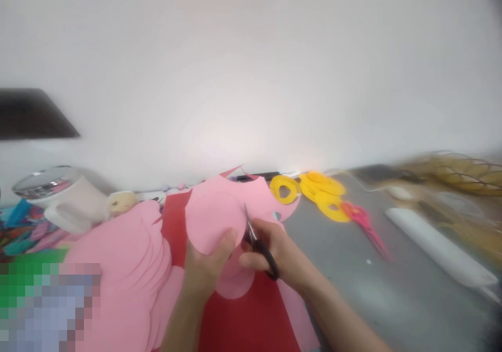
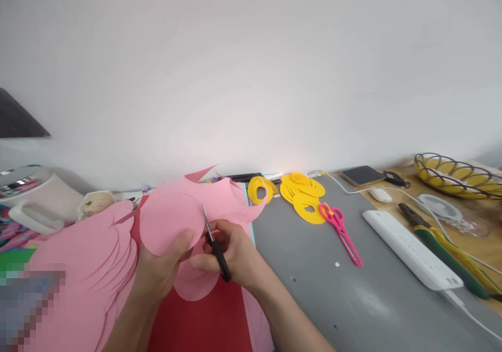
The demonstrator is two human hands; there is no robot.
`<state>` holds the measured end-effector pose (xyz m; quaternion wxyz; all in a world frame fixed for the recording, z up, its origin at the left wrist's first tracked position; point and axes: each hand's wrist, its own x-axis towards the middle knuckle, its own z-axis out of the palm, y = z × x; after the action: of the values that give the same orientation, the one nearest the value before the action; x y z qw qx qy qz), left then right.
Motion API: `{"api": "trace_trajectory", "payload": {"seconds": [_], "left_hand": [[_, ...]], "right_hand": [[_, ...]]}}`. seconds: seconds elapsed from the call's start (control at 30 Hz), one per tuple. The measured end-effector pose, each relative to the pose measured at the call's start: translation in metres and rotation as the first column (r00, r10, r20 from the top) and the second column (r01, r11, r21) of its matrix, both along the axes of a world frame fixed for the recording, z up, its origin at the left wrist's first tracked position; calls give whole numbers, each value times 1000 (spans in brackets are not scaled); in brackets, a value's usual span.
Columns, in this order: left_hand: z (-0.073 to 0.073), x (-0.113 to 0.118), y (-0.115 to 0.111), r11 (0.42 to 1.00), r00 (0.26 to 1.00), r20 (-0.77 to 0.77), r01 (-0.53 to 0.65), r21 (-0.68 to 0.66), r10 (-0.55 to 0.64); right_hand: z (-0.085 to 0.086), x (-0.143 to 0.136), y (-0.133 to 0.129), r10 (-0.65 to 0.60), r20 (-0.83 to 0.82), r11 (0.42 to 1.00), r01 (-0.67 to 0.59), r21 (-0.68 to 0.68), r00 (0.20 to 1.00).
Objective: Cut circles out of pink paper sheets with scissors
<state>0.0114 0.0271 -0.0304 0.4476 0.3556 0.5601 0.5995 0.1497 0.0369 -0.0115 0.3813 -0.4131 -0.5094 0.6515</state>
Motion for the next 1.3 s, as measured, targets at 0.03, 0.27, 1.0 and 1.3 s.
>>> {"api": "trace_trajectory", "payload": {"seconds": [0.03, 0.27, 1.0, 1.3], "left_hand": [[0, 0, 0, 1000, 1000, -3, -11, -12, 11], [3, 1, -1, 998, 998, -57, -29, -50, 27], [5, 1, -2, 999, 996, -79, -30, -23, 28], [7, 3, -3, 999, 998, -52, -27, -39, 25]], "right_hand": [[0, 0, 0, -3, 5, 1000, 3, 0, 1000], [1, 0, 1, -2, 21, 1000, 2, 0, 1000], [0, -2, 2, 7, 48, 999, -9, 31, 999], [-2, -1, 2, 7, 63, 999, -10, 45, 998]]}}
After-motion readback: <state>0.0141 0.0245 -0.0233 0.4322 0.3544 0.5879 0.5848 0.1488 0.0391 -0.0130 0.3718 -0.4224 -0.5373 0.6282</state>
